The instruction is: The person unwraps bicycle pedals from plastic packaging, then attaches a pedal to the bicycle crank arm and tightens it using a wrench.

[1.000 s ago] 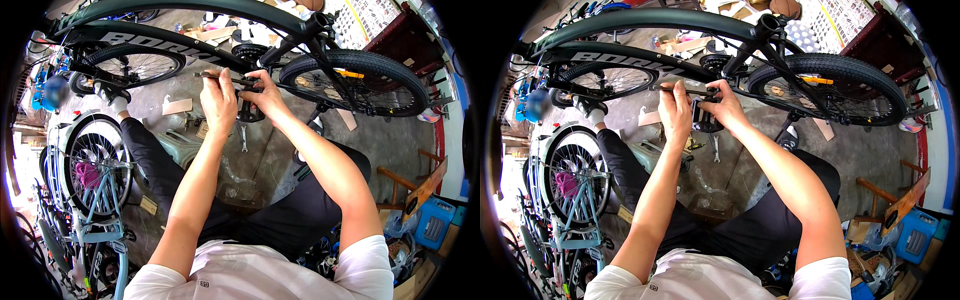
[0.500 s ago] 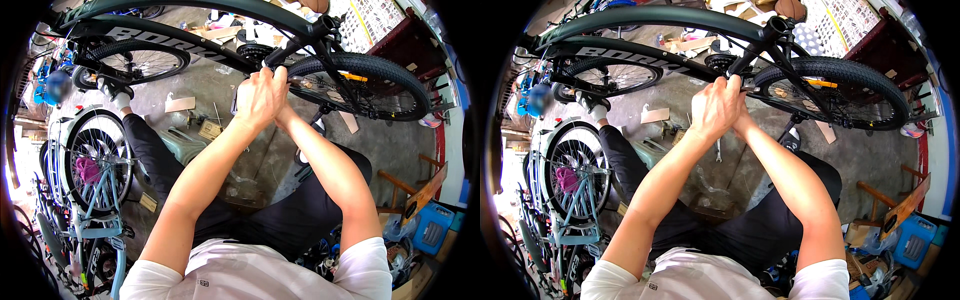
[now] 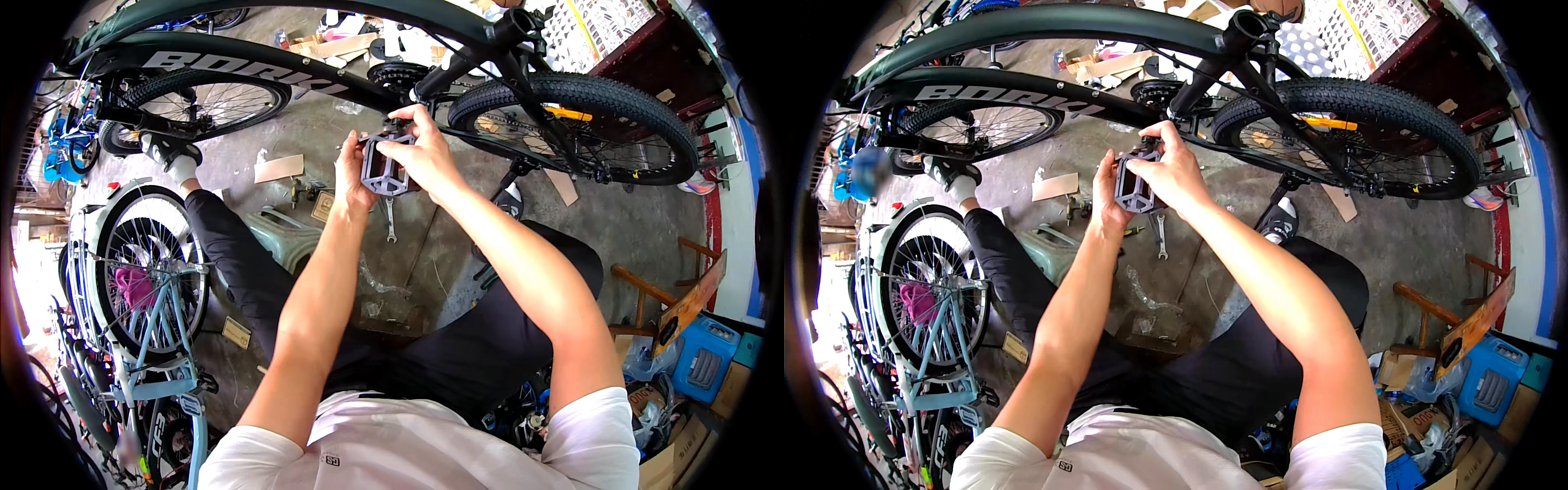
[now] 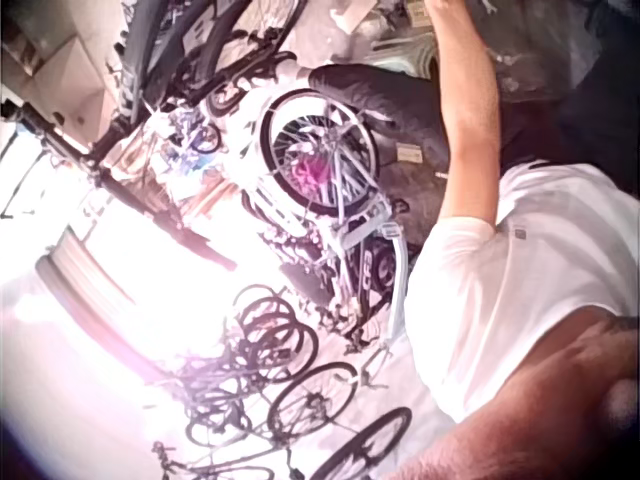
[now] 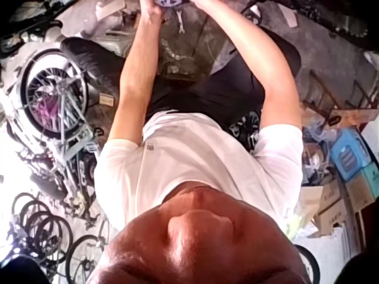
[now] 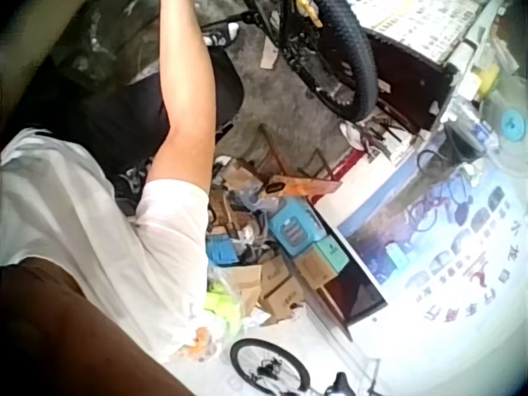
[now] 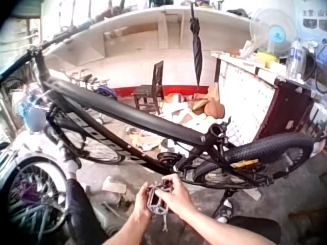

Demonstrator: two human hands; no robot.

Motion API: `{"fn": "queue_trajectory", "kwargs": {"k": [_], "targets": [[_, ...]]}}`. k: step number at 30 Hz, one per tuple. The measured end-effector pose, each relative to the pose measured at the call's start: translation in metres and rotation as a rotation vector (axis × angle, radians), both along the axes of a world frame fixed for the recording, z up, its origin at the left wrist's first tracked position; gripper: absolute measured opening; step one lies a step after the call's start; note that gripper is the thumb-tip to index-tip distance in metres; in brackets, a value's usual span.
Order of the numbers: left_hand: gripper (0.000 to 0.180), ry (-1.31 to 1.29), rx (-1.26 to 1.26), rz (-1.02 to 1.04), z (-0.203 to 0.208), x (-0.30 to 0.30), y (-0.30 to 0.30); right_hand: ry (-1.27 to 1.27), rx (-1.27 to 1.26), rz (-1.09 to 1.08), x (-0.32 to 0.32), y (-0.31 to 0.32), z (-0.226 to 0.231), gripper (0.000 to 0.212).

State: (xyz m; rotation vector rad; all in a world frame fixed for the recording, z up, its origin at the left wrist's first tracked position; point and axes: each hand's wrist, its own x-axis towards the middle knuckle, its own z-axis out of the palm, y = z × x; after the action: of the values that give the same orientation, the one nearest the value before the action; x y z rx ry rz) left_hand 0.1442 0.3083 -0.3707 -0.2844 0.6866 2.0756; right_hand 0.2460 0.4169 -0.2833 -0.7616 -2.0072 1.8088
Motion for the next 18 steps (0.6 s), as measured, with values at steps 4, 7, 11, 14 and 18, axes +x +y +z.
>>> {"fn": "queue_trajectory", "kwargs": {"k": [4,7,11,14,18], "targets": [[0.043,-0.157,0.052,-0.044,-0.001,0.017,0.007,0.067,0.005,0.024,0.003,0.005,-0.009,0.048],[0.039,-0.068,0.026,-0.115,0.005,0.006,-0.004,0.01,-0.063,0.038,0.002,0.001,0.001,0.049],[0.015,-0.15,-0.226,0.205,0.002,-0.02,-0.019,0.006,-0.062,0.049,0.002,0.0,0.003,0.05],[0.025,0.122,-0.369,0.239,0.035,-0.02,-0.03,0.002,-0.037,0.022,0.001,-0.001,0.004,0.049],[0.038,0.598,-0.546,0.278,0.098,-0.005,-0.017,0.018,-0.056,0.023,0.002,0.005,-0.002,0.049]]}}
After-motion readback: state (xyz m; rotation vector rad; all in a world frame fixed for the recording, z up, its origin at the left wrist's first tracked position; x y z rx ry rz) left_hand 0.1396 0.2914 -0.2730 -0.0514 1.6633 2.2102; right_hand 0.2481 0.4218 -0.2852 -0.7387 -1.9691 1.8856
